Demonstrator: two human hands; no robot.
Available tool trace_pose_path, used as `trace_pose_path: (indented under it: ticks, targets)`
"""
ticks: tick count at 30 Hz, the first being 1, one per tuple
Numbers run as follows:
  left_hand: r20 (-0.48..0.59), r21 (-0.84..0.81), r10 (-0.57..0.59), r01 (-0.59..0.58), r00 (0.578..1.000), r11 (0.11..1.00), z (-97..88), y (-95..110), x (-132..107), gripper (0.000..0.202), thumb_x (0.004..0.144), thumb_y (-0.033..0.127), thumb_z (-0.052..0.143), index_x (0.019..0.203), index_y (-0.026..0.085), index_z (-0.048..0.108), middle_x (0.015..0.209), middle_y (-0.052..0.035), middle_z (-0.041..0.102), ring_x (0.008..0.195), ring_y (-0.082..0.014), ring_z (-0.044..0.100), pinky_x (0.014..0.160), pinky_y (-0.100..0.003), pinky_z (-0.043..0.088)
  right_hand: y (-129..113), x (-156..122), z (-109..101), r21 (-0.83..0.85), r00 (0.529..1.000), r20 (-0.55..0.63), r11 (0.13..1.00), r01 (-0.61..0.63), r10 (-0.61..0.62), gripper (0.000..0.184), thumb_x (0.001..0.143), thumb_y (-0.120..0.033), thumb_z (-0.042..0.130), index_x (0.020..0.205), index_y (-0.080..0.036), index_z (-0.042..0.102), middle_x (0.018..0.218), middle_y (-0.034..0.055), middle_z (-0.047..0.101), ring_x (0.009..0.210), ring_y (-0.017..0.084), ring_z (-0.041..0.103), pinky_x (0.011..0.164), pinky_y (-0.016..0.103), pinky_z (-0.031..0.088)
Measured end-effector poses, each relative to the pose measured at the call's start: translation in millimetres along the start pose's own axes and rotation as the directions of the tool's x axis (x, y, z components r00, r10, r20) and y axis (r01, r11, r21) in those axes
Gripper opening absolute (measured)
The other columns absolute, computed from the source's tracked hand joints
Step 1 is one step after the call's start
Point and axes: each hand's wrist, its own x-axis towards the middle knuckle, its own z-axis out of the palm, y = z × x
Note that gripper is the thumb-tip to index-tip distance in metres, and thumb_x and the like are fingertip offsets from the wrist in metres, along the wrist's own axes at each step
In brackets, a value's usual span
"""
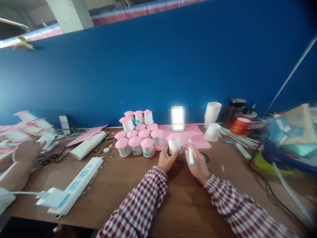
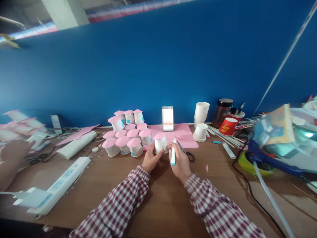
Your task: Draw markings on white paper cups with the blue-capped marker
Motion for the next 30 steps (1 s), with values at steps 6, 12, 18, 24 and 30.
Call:
trace_pose_path:
  ticks: [6,12,18,24,30]
  targets:
    - [0.045,-0.046,0.046,-0.044,0.998,0.998,-0.7,-0.6,-1.0,0.041,0.077,0.032,0.059,0.113,0.013,0.053,0.106,-0.0099,0.063,0.095,-0.0208,0.06,0.086,-0.034,0.046,1.1,0.6,-0.9,-0.001,0.999,0.001,0.999,-0.034,0.034,0.024,0.091,-0.026,0.039,0.112,-0.018,0.048,0.104,0.0099,0.063,0.095,0.02,0.062,0.084,0.034,0.05]
    - [0.017,-0.014,0.025,-0.025,1.0,1.0,-0.7,0.3,-1.3,0.045,0.074,0.032,0.062,0.113,0.012,0.052,0.105,-0.0109,0.063,0.093,-0.0213,0.06,0.084,-0.035,0.047,-0.6,1.2,-2.3,-0.005,1.0,0.002,1.0,-0.029,0.029,0.024,0.091,-0.026,0.038,0.111,-0.017,0.048,0.104,0.0098,0.063,0.094,0.02,0.062,0.084,0.034,0.05]
    - [0.01,0.03,0.029,-0.03,1.0,0.999,-0.4,-0.4,-0.2,0.046,0.072,0.029,0.064,0.113,0.012,0.052,0.106,-0.0122,0.062,0.095,-0.0227,0.059,0.085,-0.037,0.046,1.1,0.6,-0.3,-0.001,1.0,0.003,1.0,-0.026,0.026,0.022,0.091,-0.025,0.038,0.11,-0.018,0.048,0.104,0.0098,0.063,0.097,0.02,0.061,0.086,0.034,0.049]
    - [-0.038,0.005,0.014,-0.014,0.999,1.0,-0.8,-5.0,0.4,0.051,0.071,0.031,0.066,0.116,0.013,0.051,0.107,-0.0121,0.062,0.097,-0.0242,0.058,0.087,-0.038,0.045,0.1,0.5,-1.5,0.034,1.0,-0.014,0.999,-0.024,0.024,0.027,0.091,-0.025,0.039,0.114,-0.017,0.049,0.105,0.0105,0.062,0.099,0.021,0.06,0.088,0.037,0.049]
    - [-0.011,-0.151,-0.041,0.039,0.999,0.988,-1.2,-8.6,4.2,0.05,0.068,0.032,0.068,0.113,0.014,0.055,0.105,-0.0109,0.063,0.095,-0.0234,0.058,0.085,-0.036,0.046,-6.0,-2.1,-10.7,0.144,0.993,-0.075,0.984,0.101,-0.091,0.028,0.089,-0.021,0.044,0.115,-0.018,0.054,0.107,0.0097,0.062,0.1,0.021,0.059,0.088,0.038,0.048]
